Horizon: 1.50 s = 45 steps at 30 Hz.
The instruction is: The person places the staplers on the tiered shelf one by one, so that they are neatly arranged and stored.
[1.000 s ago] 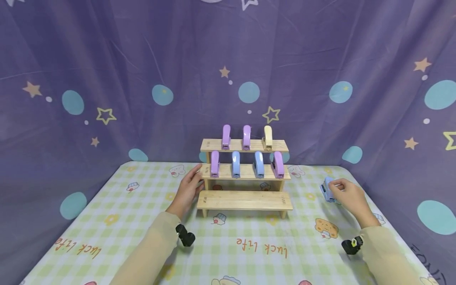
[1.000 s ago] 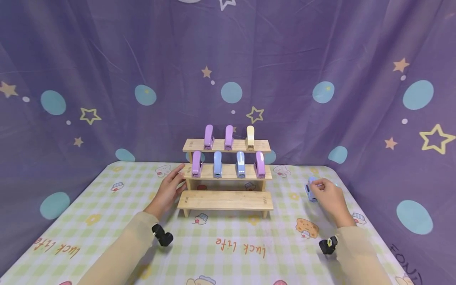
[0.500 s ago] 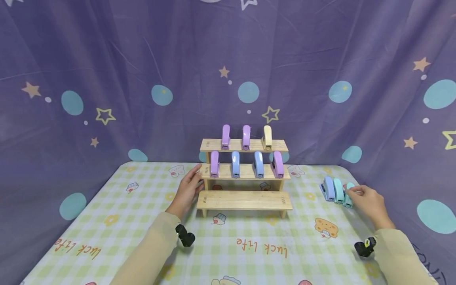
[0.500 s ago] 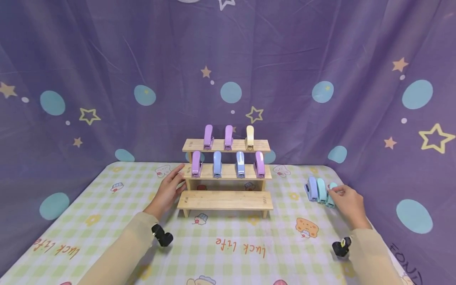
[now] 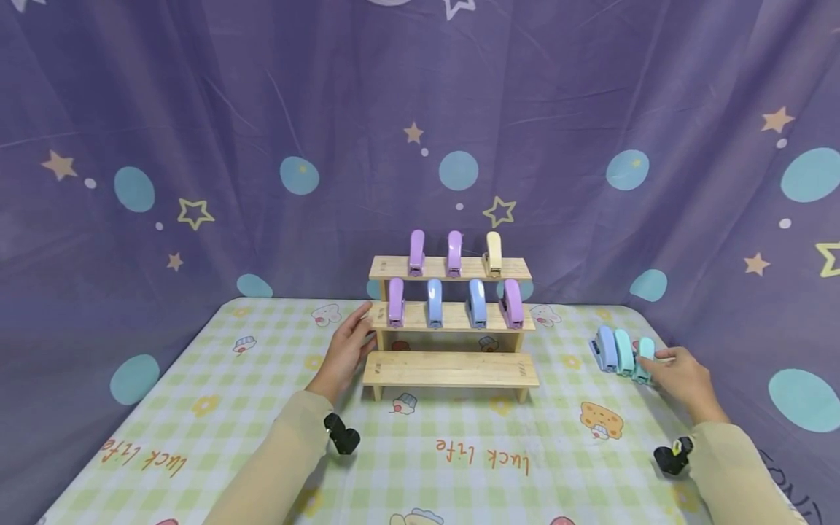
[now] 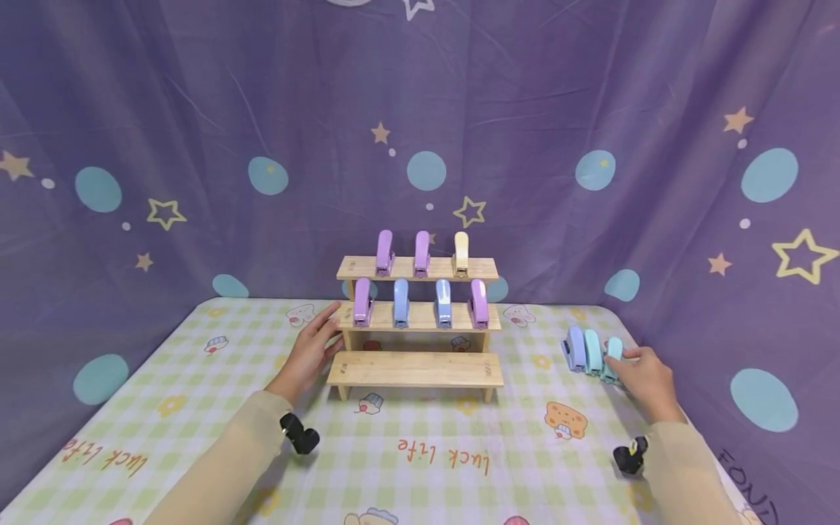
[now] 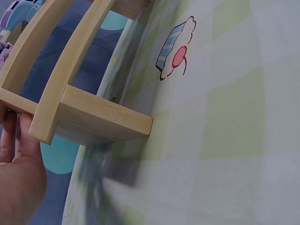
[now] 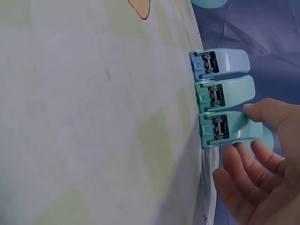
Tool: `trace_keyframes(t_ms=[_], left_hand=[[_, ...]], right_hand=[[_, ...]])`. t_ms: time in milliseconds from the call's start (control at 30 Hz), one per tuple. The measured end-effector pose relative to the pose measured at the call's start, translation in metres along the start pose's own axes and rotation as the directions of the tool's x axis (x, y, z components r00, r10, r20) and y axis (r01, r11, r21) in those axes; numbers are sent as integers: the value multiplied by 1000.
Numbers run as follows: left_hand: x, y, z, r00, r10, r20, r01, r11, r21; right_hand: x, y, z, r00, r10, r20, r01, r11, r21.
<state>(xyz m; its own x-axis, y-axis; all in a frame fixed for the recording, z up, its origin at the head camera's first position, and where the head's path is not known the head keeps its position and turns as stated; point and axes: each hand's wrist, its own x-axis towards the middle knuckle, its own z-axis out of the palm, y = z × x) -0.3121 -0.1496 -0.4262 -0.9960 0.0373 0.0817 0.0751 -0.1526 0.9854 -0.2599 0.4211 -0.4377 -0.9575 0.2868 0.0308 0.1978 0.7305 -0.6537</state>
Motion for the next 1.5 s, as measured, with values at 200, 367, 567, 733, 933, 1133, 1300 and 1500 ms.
trace_keyframes(t_ms=[200,367,567,733,933,1133,1300,1500], left_hand=[[2,-1,-1,1000,4,1,-4,1000,-1],[2,0,0,1000,-1,-1,1,1000,-7],[1,0,0,1000,-2,-3,2,1000,-5],[0,-1,0,1000,-1,5,1,1000,-11],[1,-1,0,1000,8,10,-8,1000,-17],[0,0,0,1000,6,16,-5,1000,-8],[1,-1,0,1000,3,12,-3,1000,-17],[2,-2,-1,1000,10,10,-10,1000,-24]], right_hand=[[4,3,1,998,15,67,-15,1000,12],[3,4,1,995,49,91,-52,998,29],[3,7,3,994,66,89,-70,996,50],[3,9,3,992,88,88,-93,994,53],[4,8,2,996,63,64,-65,997,40],[2,5,0,996,56,65,-58,998,28],[-3,2,-3,997,48,65,-49,999,15],[-8,-5,-8,999,-12,38,13,1000,-13]])
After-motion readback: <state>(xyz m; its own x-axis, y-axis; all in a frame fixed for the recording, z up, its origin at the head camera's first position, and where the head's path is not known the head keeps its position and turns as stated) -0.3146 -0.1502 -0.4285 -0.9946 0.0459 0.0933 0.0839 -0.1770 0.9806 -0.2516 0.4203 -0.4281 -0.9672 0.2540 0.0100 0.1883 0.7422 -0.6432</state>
